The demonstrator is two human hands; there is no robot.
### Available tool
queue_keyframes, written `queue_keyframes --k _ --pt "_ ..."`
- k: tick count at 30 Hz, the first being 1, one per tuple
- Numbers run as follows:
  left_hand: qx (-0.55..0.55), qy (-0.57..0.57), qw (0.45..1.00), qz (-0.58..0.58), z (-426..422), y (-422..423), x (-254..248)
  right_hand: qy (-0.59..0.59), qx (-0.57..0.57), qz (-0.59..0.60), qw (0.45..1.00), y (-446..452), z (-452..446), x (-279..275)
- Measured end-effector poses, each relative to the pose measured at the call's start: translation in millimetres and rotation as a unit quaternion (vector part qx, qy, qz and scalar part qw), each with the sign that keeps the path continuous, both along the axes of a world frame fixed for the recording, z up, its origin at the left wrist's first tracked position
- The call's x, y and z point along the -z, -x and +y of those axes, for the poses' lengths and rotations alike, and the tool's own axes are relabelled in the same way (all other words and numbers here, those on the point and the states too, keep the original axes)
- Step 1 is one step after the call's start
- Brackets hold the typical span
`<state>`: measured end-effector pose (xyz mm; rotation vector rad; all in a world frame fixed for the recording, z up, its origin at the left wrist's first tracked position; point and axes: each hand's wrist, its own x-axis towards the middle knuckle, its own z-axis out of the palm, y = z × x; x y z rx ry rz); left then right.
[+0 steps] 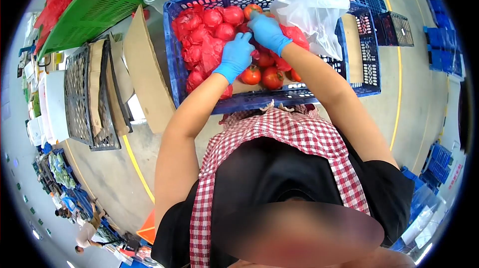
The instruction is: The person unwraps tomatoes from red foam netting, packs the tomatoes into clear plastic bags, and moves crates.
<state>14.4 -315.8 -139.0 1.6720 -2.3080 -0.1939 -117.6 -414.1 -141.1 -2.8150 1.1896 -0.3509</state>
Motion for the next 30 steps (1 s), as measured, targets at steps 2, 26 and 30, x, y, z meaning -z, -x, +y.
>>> queue_keyframes --k 2,26,30 --pt "-0.051 0.105 0.986 0.116 -11 -15 20 -0.036 0.083 -0.111 0.990 -4 -13 -3" --pt "0.015 0.018 0.997 -0.070 -5 -41 5 -0.181 0.036 -0.188 0.965 -16 -19 -14" --pt "-0.095 0.050 0.994 -0.029 -19 -50 1 -0.086 0.085 -0.257 0.959 -40 -17 -58"
